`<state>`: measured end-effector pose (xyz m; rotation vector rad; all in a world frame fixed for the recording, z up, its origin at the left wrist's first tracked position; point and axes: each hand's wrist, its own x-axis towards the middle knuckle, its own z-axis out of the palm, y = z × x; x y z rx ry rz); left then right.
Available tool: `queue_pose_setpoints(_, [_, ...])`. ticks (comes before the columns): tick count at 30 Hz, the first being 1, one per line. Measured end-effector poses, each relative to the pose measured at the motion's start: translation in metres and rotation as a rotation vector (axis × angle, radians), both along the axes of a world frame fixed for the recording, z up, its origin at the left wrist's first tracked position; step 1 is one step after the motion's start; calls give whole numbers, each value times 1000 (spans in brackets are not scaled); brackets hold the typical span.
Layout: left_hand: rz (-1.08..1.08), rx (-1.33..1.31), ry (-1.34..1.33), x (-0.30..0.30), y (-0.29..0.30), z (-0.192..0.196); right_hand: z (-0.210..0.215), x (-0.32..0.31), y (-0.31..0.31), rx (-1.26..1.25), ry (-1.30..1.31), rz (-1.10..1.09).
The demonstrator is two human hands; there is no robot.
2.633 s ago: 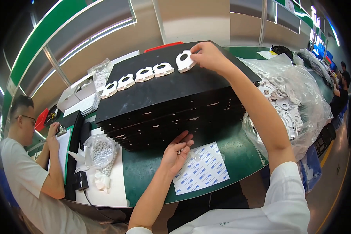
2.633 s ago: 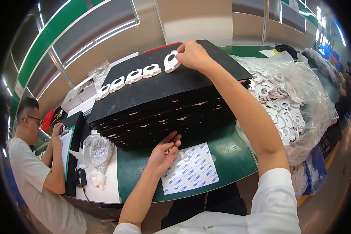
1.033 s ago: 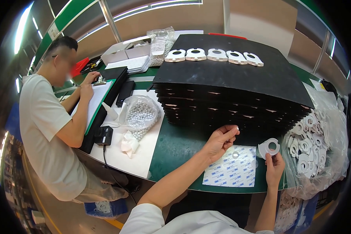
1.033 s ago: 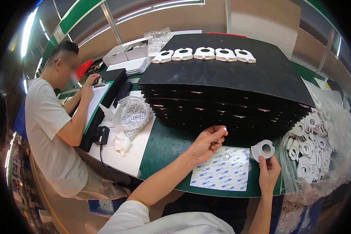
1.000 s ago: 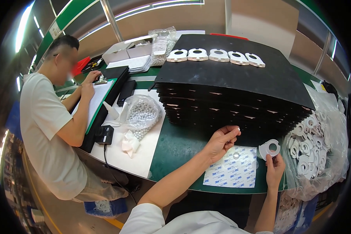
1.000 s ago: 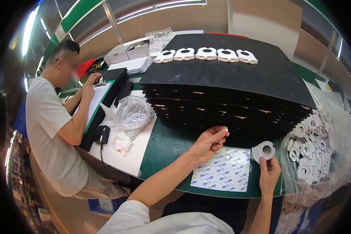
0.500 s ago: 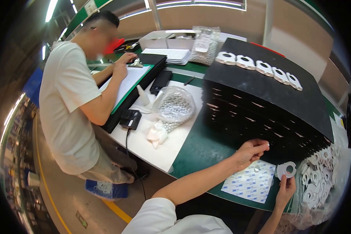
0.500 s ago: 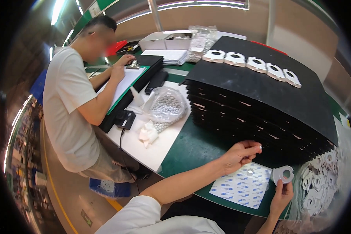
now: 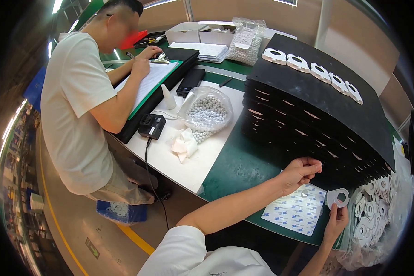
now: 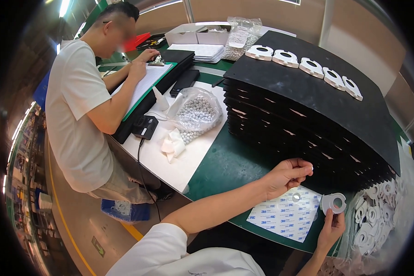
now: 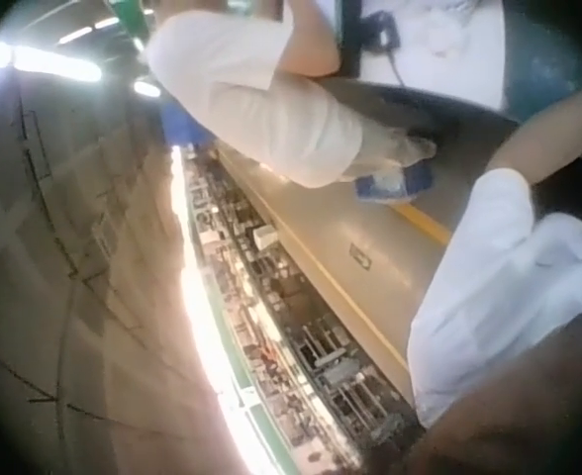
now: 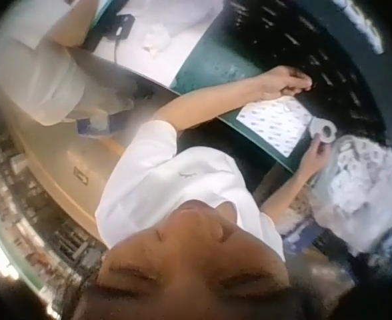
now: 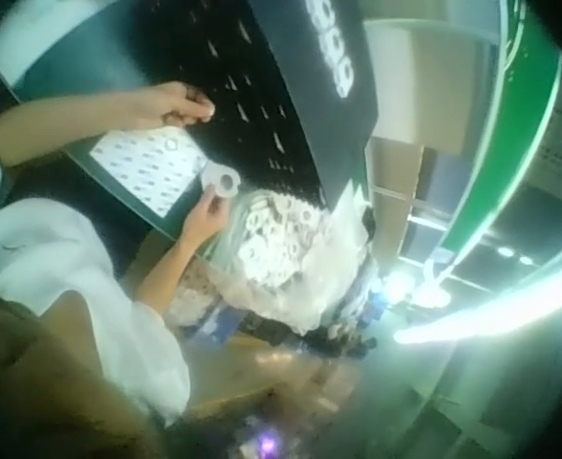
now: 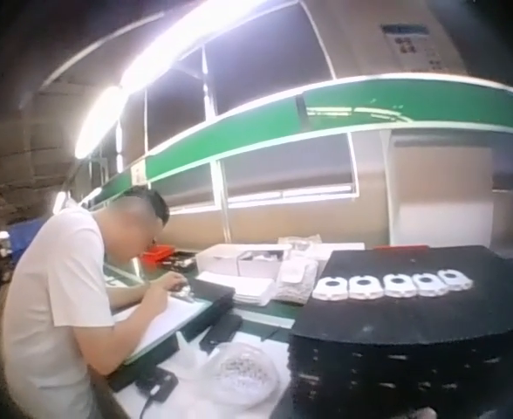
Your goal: The person assembles small white circular components by hand, then places the assembled components onto black trays.
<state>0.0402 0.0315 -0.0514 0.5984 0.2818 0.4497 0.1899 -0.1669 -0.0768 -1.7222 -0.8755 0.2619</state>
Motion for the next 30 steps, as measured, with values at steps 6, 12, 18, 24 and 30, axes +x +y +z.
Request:
queue_pose_setpoints(6, [5, -5, 7, -1, -2, 3, -1, 0, -3, 23, 22, 18])
queue_pose_setpoints(12, [-27, 27, 23, -1, -4, 6, 9, -7, -4, 6, 58, -35])
queue_pose_setpoints(18, [2, 2, 82, -2, -3, 11, 27, -26, 15, 125, 172, 26])
queue_pose_setpoints(24, [-5, -26, 38, 1, -2, 4, 35, -37, 36, -3, 147, 262])
queue_pose_setpoints(30, [15, -25, 15, -1, -1, 6, 25, -43, 39, -55, -108, 277])
